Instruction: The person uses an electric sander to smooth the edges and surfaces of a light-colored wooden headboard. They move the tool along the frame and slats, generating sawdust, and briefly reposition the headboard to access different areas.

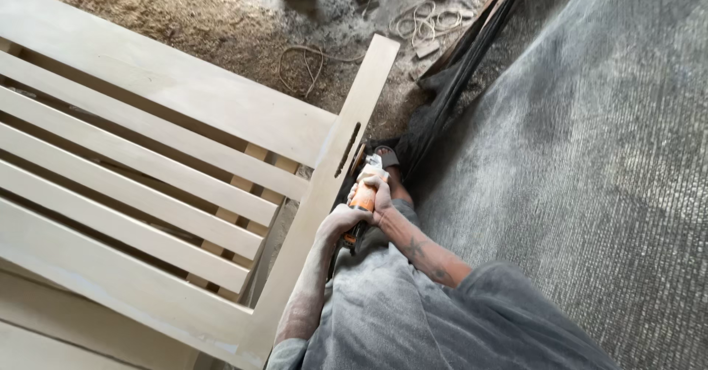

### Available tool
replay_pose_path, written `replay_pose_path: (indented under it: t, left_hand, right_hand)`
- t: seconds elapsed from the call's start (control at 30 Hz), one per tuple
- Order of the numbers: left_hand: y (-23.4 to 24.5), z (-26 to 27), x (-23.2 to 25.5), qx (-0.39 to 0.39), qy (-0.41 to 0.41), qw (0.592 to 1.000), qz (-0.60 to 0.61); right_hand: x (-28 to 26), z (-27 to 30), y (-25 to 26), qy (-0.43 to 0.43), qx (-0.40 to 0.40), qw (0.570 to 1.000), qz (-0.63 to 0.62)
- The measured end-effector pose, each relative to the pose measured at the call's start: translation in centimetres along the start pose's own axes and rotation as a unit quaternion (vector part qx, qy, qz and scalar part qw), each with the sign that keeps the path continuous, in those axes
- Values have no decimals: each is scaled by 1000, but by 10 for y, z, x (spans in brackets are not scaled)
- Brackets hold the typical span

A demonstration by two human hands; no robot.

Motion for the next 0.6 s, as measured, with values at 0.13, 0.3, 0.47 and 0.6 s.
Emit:
replay_pose_path:
  t: [0.13, 0.3, 0.47, 0.6]
  left_hand:
    - [-2, 5, -1, 2, 18, 1000, 24]
    - [-2, 10, -1, -3, 19, 999, 42]
    - [1, 16, 11, -8, 11, 999, 45]
    - [1, 21, 21, -15, 18, 998, 58]
  right_hand:
    - [-1, 3, -2, -32, 8, 999, -6]
    - [-1, 11, -9, -29, 8, 1000, 6]
    - [-7, 16, -17, -29, 20, 999, 4]
    - [-15, 15, -18, -19, 9, 1000, 12]
Point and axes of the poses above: each hand's wrist, its own z-axis away from the middle knuckle, its own y-axis out of the back of the hand, x = y × z, the point moved 2 cm from there along -z, towards the middle knuckle, and after that the axes turned 8 degrees about x, right-handed, at the moved point
